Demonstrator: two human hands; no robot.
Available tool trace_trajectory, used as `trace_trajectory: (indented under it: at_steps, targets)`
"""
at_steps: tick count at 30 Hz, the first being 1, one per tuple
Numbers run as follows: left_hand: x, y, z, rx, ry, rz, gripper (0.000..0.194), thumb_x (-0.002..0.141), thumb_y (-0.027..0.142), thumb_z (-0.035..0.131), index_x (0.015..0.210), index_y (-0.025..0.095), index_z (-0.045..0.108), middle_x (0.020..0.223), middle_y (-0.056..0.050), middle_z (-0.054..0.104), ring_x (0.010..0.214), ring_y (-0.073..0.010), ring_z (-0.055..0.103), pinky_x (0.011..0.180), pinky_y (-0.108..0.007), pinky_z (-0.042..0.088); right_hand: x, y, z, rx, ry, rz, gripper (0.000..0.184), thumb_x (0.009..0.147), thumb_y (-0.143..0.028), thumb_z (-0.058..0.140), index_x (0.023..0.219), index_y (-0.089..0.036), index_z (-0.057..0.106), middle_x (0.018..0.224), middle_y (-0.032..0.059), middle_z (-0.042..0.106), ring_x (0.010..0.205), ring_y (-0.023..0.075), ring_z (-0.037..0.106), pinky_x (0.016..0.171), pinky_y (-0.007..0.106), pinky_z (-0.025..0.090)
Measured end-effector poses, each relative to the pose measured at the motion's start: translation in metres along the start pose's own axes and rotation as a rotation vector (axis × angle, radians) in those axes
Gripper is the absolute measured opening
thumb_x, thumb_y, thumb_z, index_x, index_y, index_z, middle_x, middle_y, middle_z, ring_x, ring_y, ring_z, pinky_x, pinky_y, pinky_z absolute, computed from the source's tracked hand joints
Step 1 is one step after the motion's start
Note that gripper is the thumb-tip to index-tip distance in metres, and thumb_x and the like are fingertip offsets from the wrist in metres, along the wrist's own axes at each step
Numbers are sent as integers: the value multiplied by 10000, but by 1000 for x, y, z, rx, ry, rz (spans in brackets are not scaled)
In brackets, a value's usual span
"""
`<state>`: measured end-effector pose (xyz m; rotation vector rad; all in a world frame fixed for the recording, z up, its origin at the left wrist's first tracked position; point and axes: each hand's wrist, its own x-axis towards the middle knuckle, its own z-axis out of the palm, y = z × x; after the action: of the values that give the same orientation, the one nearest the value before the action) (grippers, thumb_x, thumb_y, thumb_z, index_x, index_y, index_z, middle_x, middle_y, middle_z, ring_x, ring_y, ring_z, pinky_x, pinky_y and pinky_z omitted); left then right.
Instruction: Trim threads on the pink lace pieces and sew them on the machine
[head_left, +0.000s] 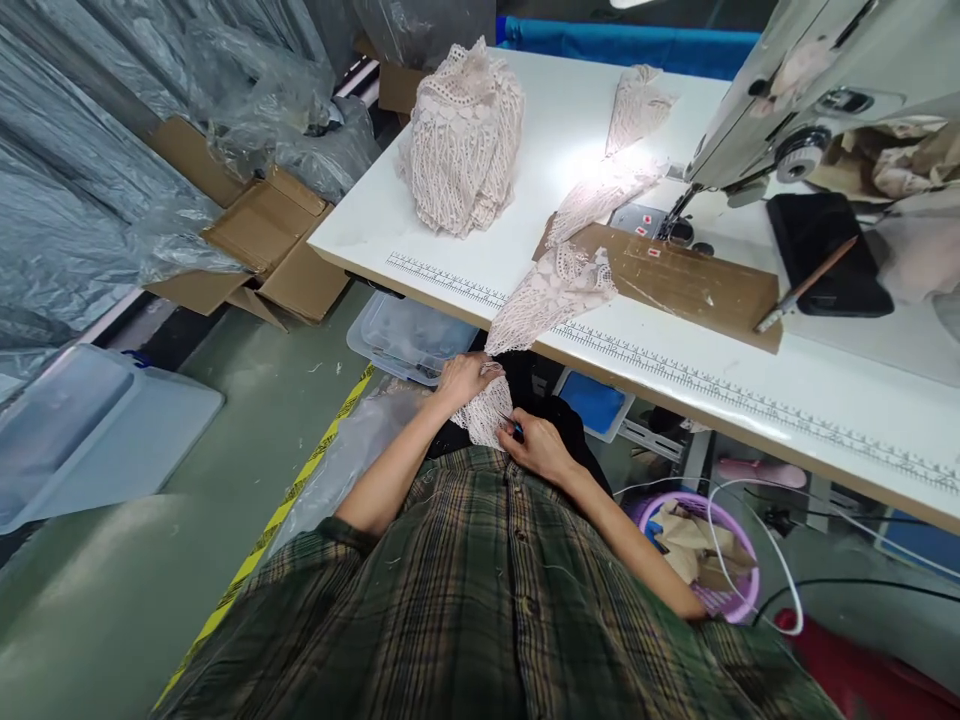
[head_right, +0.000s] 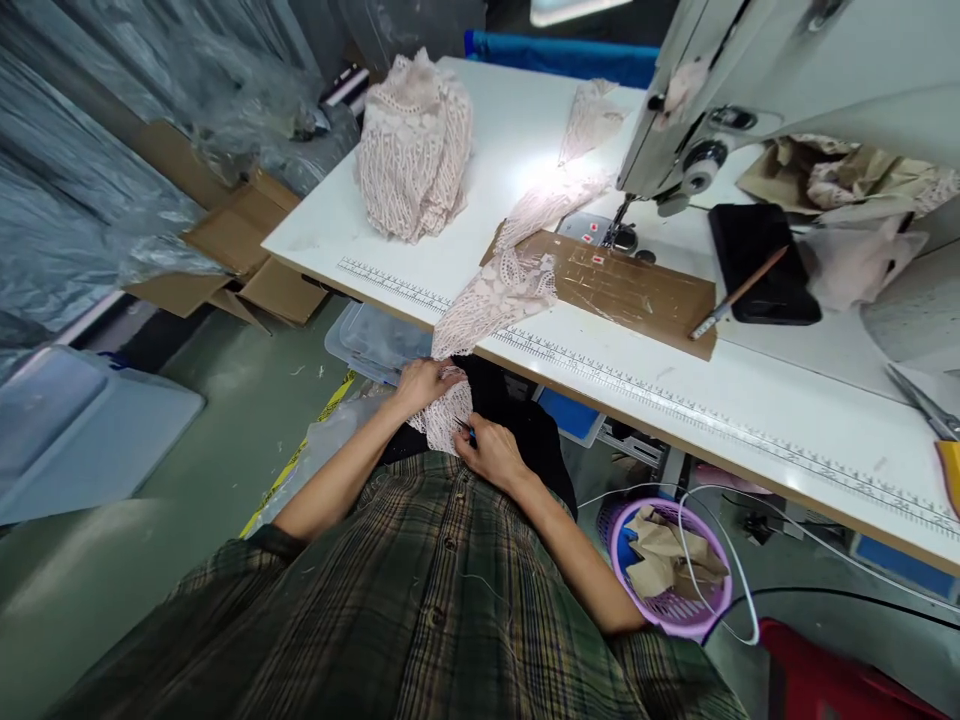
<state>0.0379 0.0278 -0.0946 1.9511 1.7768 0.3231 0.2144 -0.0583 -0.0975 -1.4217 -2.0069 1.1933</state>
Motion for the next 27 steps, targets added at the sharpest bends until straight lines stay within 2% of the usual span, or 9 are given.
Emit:
trace_trajectory:
  at_steps: [4, 7, 10, 12, 15, 18, 21, 24, 27]
  targets:
    - [14, -9, 22, -44, 56, -5, 409, 805, 450, 686, 1051, 126, 642, 1075, -169, 643, 1096, -324, 582, 922, -384, 425, -5, 6, -8, -66, 61, 19, 173, 867, -296, 533, 737, -191, 488, 795, 42, 524, 667, 157, 508, 619, 260, 362]
    - [15, -16, 19, -127, 120, 9, 454, 796, 417, 697, 1124, 119, 600, 1149, -178, 603, 1123, -318, 560, 956, -421, 427, -5, -3, -21, -69, 67, -12, 137, 886, -286, 499, 793, -186, 521, 810, 46, 551, 702, 168, 535, 656, 273, 396]
    - [7, -16, 2, -252, 164, 53, 366, 869, 396, 597, 1126, 134, 590, 1057, -131, 635, 1018, -253, 608, 888, -367, 479, -3, -21, -39, -19, 51, -81, 117, 907, -236, 443, 870, -186, 543, 826, 37, 586, 757, 164, 569, 703, 273, 422]
    - [-1, -11, -14, -343, 175, 92, 338, 961, 395, 414, 1082, 146, 610, 943, -92, 662, 899, -201, 636, 816, -314, 501, -2, -37, -52, 54, 47, -141, 140, 924, -222, 416, 913, -185, 550, 855, 38, 605, 786, 159, 577, 720, 272, 430]
    - [-15, 7, -37, -472, 155, 155, 551, 1013, 387, 142, 957, 156, 640, 769, -53, 664, 733, -160, 634, 716, -271, 503, 0, -66, -70, 154, 86, -198, 160, 944, -226, 412, 932, -184, 566, 871, 36, 619, 778, 144, 569, 713, 260, 437]
    - [-26, 28, -58, -600, 108, 251, 419, 987, 429, 328, 829, 165, 612, 668, -9, 639, 613, -128, 588, 631, -234, 464, 3, -89, -82, 209, 222, -228, 140, 932, -205, 446, 941, -187, 584, 842, 22, 625, 741, 125, 567, 692, 235, 446]
    - [-36, 38, -72, -487, 74, 405, 302, 913, 349, 516, 676, 168, 562, 593, 17, 574, 554, -103, 521, 590, -220, 402, 6, -100, -85, 183, 367, -233, 114, 905, -228, 518, 973, -191, 601, 793, 11, 638, 684, 119, 572, 654, 221, 456]
    - [-50, 31, -76, -230, -118, 644, 245, 871, 224, 531, 634, 169, 558, 604, 4, 585, 580, -118, 542, 634, -241, 404, 7, -99, -79, 87, 426, -143, 142, 884, -323, 571, 889, -187, 611, 705, 12, 632, 585, 119, 545, 566, 220, 432]
    - [-68, 18, -71, 28, -233, 699, 133, 821, 162, 564, 695, 169, 604, 669, -19, 640, 638, -154, 593, 704, -280, 431, 7, -91, -66, -34, 427, -39, 287, 876, -442, 580, 752, -183, 582, 591, 7, 570, 497, 114, 475, 496, 231, 366]
